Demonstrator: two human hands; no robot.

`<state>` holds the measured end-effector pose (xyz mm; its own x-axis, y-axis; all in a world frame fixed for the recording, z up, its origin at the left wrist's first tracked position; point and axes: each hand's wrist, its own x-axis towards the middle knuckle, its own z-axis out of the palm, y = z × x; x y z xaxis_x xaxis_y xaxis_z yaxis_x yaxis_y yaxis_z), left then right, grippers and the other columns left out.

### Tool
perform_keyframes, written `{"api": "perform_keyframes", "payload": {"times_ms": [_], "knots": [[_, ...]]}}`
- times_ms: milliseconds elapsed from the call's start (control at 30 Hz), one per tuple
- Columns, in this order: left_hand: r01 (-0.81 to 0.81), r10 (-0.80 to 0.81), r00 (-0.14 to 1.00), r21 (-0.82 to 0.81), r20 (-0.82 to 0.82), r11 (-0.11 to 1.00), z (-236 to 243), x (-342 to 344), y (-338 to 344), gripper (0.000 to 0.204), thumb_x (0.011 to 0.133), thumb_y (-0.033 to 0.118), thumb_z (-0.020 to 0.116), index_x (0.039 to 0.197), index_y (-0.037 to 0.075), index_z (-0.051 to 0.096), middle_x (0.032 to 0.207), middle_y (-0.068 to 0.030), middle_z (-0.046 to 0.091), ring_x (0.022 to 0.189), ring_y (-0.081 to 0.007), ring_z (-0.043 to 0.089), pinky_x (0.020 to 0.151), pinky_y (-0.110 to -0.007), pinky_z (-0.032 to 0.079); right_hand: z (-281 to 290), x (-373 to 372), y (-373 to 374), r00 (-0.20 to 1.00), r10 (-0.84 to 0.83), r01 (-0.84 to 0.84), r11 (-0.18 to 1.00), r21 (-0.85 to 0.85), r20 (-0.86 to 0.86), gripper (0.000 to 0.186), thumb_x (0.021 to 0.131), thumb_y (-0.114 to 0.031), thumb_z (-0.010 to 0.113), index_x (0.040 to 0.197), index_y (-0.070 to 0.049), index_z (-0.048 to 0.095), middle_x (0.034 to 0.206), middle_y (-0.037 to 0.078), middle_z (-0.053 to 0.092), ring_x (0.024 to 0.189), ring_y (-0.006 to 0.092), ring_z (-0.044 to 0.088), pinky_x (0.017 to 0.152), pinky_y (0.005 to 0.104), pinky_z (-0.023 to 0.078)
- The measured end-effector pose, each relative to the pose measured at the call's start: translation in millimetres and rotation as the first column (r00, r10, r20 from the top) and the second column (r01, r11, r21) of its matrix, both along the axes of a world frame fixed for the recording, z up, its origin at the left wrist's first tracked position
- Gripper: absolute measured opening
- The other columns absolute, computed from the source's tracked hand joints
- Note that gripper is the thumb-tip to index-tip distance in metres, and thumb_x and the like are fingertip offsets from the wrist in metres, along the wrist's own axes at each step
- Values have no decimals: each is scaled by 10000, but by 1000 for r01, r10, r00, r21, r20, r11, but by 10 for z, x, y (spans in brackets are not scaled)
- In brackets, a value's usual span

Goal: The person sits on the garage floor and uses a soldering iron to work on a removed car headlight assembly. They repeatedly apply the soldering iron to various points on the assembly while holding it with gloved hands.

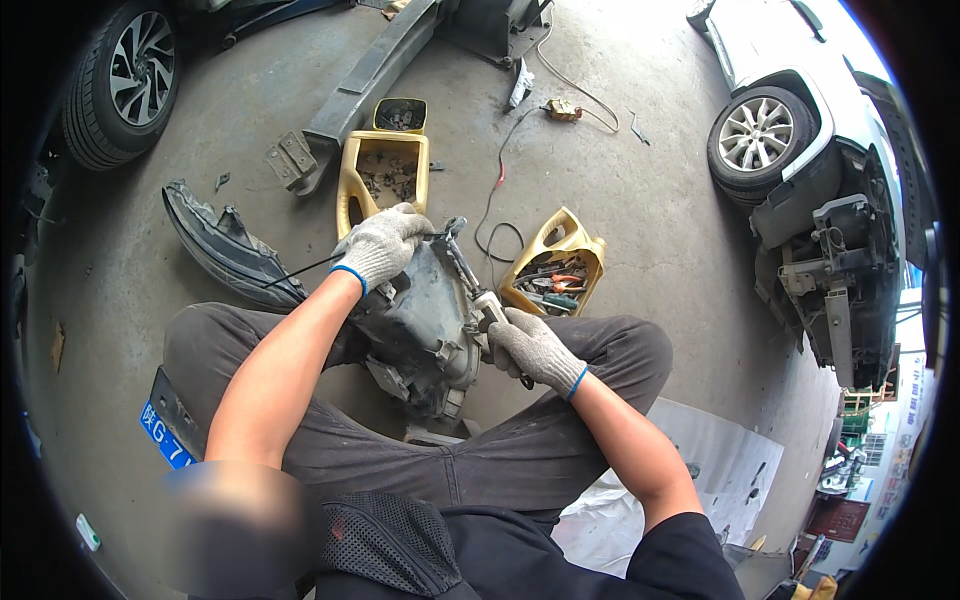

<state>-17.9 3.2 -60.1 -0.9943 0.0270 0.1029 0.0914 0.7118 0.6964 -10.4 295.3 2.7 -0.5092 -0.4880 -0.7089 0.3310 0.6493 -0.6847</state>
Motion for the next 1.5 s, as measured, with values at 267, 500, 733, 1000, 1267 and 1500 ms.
{"api": "perform_keyframes", "payload": {"times_ms": [267, 500, 733, 1000, 1267, 1500], "knots": [[4, -4, 1000, -17, 16, 1000, 30, -9, 7, 175, 905, 72, 657, 1065, 56, 727, 1049, -148, 667, 1025, -368, 649, 900, -411, 515, 18, 17, 5, 999, 6, -6, 1000, 13, -35, 270, 988, -314, 485, 1049, -57, 544, 704, 47, 575, 530, 125, 538, 421, 301, 435], [-11, 13, 999, -43, 42, 999, 33, -11, 19, 181, 908, 96, 645, 1064, 60, 729, 1057, -154, 662, 1031, -375, 641, 907, -426, 507, 82, 36, -14, 996, 18, -15, 999, 37, -88, 293, 974, -321, 503, 1031, -40, 565, 701, 51, 589, 550, 129, 556, 473, 305, 457], [-23, 26, 999, -59, 47, 998, 54, -12, 28, 189, 910, 113, 630, 1065, 67, 728, 1066, -163, 660, 1045, -381, 634, 917, -438, 504, 94, 65, 8, 973, 46, -19, 993, 117, -226, 366, 945, -337, 521, 1072, -7, 615, 740, 101, 656, 624, 190, 640, 585, 355, 514], [-33, 36, 998, -76, 46, 997, 48, -12, 44, 188, 913, 128, 625, 1059, 71, 728, 1062, -161, 659, 1045, -377, 635, 919, -442, 503, -33, 110, 109, 771, 218, -102, 970, 222, -598, 413, 969, -386, 515, 1119, -14, 615, 859, 252, 700, 869, 433, 692, 805, 528, 516], [-38, 43, 998, -104, 45, 994, 43, -1, 47, 186, 925, 164, 619, 1050, 85, 732, 1059, -154, 662, 1057, -365, 636, 936, -436, 500, 83, 144, 39, 758, 252, -62, 946, 319, -601, 475, 942, -449, 577, 1088, 1, 608, 895, 287, 691, 896, 466, 678, 828, 556, 504], [-47, 54, 997, -118, 52, 992, 33, -8, 61, 191, 928, 171, 614, 1054, 98, 737, 1054, -153, 667, 1056, -363, 639, 932, -441, 503, 138, 126, 3, 847, 263, -83, 924, 374, -462, 568, 924, -519, 607, 1082, 26, 592, 966, 325, 682, 992, 475, 669, 879, 530, 512]]}}
